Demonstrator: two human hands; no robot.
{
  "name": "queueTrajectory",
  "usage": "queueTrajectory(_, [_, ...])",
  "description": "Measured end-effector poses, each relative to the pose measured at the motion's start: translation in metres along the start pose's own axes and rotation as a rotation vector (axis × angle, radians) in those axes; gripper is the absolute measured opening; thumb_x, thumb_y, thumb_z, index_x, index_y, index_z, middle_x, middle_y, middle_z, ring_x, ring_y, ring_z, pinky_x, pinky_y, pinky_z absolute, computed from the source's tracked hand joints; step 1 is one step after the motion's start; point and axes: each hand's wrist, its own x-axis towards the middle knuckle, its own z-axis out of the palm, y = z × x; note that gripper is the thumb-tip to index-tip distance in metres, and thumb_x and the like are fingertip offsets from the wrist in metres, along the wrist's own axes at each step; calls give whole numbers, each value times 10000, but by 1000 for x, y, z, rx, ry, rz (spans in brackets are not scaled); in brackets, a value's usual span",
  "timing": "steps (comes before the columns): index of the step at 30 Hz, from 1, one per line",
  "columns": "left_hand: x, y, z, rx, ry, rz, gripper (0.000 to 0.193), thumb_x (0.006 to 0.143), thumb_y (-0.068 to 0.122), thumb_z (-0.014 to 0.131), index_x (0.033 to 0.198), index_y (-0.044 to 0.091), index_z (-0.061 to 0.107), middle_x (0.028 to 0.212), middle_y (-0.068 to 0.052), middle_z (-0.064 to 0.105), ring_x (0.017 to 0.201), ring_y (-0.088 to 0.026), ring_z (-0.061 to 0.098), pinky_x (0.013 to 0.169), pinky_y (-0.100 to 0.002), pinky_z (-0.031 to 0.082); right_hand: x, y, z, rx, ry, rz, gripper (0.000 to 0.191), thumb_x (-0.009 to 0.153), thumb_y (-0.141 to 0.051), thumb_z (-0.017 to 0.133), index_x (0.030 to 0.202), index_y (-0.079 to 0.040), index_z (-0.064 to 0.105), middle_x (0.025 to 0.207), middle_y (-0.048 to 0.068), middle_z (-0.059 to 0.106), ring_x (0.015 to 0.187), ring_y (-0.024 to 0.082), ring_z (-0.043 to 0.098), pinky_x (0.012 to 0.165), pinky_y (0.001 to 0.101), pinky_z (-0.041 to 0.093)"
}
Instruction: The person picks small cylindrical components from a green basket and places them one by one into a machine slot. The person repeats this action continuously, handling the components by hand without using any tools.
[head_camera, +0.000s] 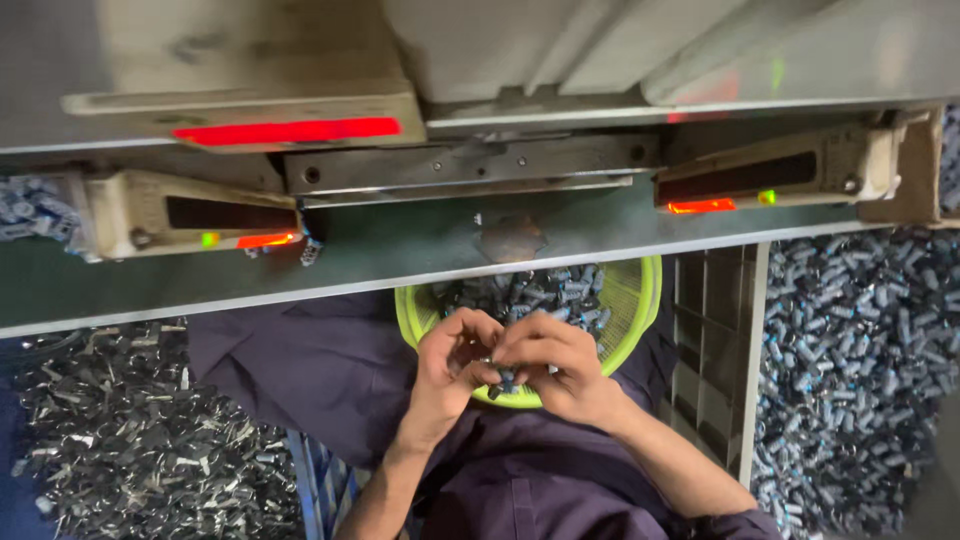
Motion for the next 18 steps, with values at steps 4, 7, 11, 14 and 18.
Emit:
queueTrajectory(4, [-10, 1, 8, 195, 64, 300, 178, 892, -42, 665, 1051, -6, 594, 1035, -81, 650, 909, -134, 610, 799, -277, 503, 3, -2, 1, -100, 131, 45, 339, 715, 194, 651, 976, -12, 715, 993, 117, 745, 899, 225, 754, 755, 294, 604])
queueTrajectory(7, [-19, 10, 15, 606, 147, 565, 305, 804, -18, 702, 1096, -14, 615, 957, -94, 659, 827, -189, 651, 735, -302, 535, -7, 5, 11, 64, 195, 154, 216, 794, 127, 680, 968, 7, 726, 1029, 131, 760, 919, 213, 750, 787, 309, 598])
queueTrajectory(11, [-19, 25, 16, 1012, 283, 917, 272, 798, -88, 625, 1052, 4, 661, 903, -105, 661, 758, -265, 682, 688, -337, 571, -21, 22, 31, 601, 327, 315, 251, 895, -36, 782, 1081, 6, 619, 1045, 180, 746, 968, 232, 732, 859, 342, 597])
queueTrajectory(14, [-14, 33, 13, 1162, 268, 1053, 318, 724, -108, 593, 1021, -17, 664, 866, -116, 645, 740, -287, 669, 672, -361, 578, -25, 33, 40, 618, 323, 297, 351, 896, -88, 817, 1069, -19, 520, 1039, 206, 738, 965, 234, 723, 831, 338, 600])
queueTrajectory(18, [-12, 41, 12, 1294, 262, 991, 270, 750, -156, 634, 987, -42, 699, 865, -118, 655, 731, -278, 673, 655, -373, 572, -12, 44, 43, 700, 331, 390, 408, 866, -64, 852, 959, -30, 456, 973, 227, 726, 853, 226, 696, 737, 335, 589])
